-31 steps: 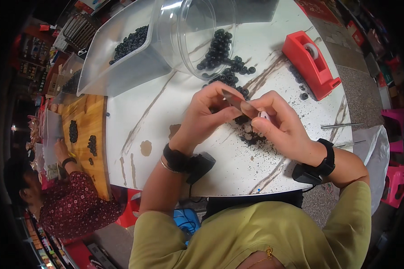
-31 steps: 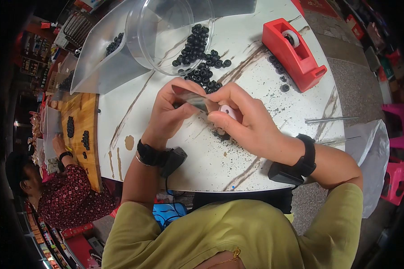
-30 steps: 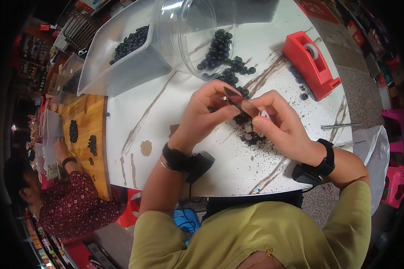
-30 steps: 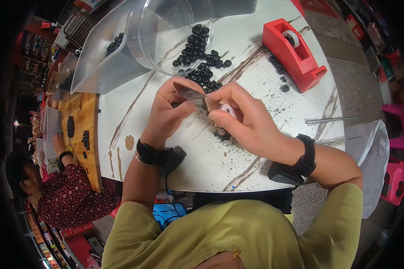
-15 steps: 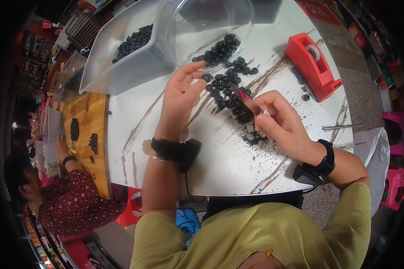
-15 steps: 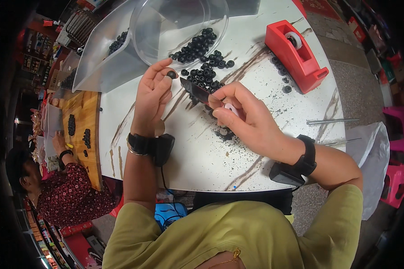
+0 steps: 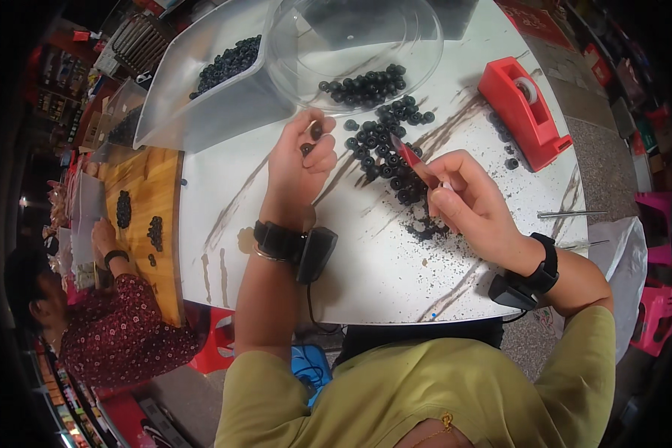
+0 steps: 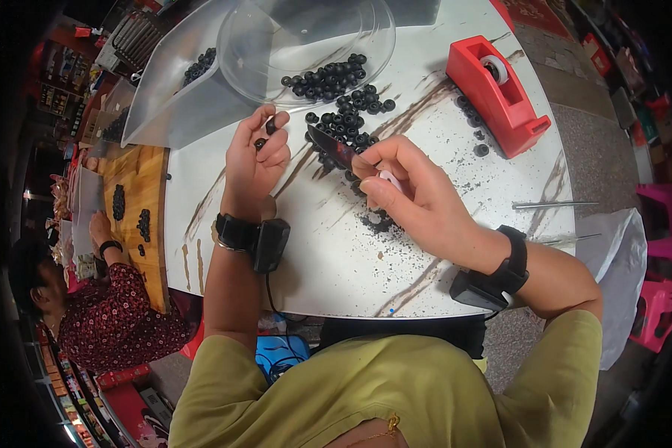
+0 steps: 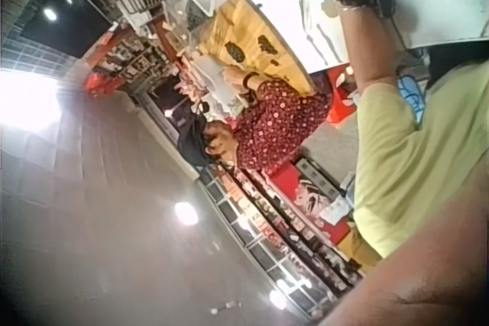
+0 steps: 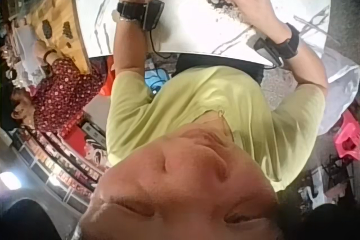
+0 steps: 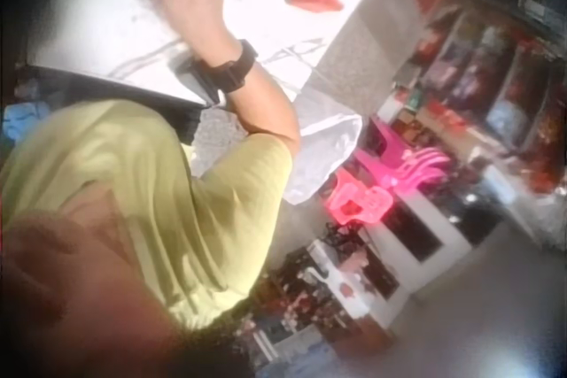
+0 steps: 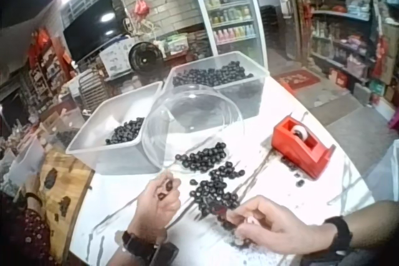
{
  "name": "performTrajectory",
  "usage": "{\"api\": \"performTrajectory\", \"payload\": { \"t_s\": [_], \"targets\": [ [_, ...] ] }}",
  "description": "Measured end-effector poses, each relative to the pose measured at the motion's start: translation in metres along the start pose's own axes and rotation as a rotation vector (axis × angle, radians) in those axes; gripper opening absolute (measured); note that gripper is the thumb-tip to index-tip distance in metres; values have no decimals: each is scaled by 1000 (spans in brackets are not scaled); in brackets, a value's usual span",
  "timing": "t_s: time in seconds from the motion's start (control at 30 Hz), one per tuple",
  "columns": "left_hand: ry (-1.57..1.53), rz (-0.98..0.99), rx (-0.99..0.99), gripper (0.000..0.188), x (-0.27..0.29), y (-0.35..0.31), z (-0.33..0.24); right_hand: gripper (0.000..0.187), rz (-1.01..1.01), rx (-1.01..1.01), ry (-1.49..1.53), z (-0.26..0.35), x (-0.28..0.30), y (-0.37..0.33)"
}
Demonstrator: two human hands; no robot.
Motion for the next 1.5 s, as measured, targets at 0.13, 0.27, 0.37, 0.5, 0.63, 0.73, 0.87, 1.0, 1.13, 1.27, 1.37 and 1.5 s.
{"api": "performTrajectory", "payload": {
  "t_s": [0.13, 0.27, 0.37, 0.5, 0.63, 0.73, 0.87, 1.0, 1.13, 1.27, 1.37, 1.5],
  "targets": [
    [131, 40, 69, 14, 8, 2, 6, 23, 2, -5, 4, 1, -1, 0],
    [1070, 222, -154, 14, 11, 2, 1, 22, -4, -14, 19, 1, -1, 0],
    [1451, 322, -293, 20, 2, -2, -2, 22, -23, -11, 15, 0, -3, 1],
    [1558, 335, -249, 20, -8, -6, -1, 22, -28, -20, 1, -1, -1, 1],
    [1630, 365, -253, 19, -9, -6, -1, 21, -28, -32, -15, 1, -3, 1],
    [1308, 286, -246, 13, -6, -4, 2, 22, -25, -49, 1, -2, -3, 1],
    [283, 124, 132, 7, -23, -14, 16, 22, -85, -16, 15, -2, -1, 2],
    [-5, 311, 350, 6, -43, -27, 40, 22, -60, -84, 11, -1, 1, 2],
    [202, 293, 330, 15, -47, -37, 51, 22, -65, -87, 49, -2, 3, 3],
    [525, 464, 165, 18, -52, -40, 52, 23, -37, -53, 29, -3, -1, 5],
    [533, 512, 176, 20, -58, -42, 49, 23, -6, -51, 47, -3, -3, 4],
    [734, 610, 157, 21, -58, -42, 45, 23, 111, -79, 53, -4, -5, 3]
  ]
}}
Point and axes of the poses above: each hand's wrist, its own y-axis towards the middle knuckle, its own x-axis out of the back of the hand, z = x × y, the point moved 5 cm from there along y, towards the middle knuckle, and after that the axes turned 14 degrees about -x, right-handed, at the moved point
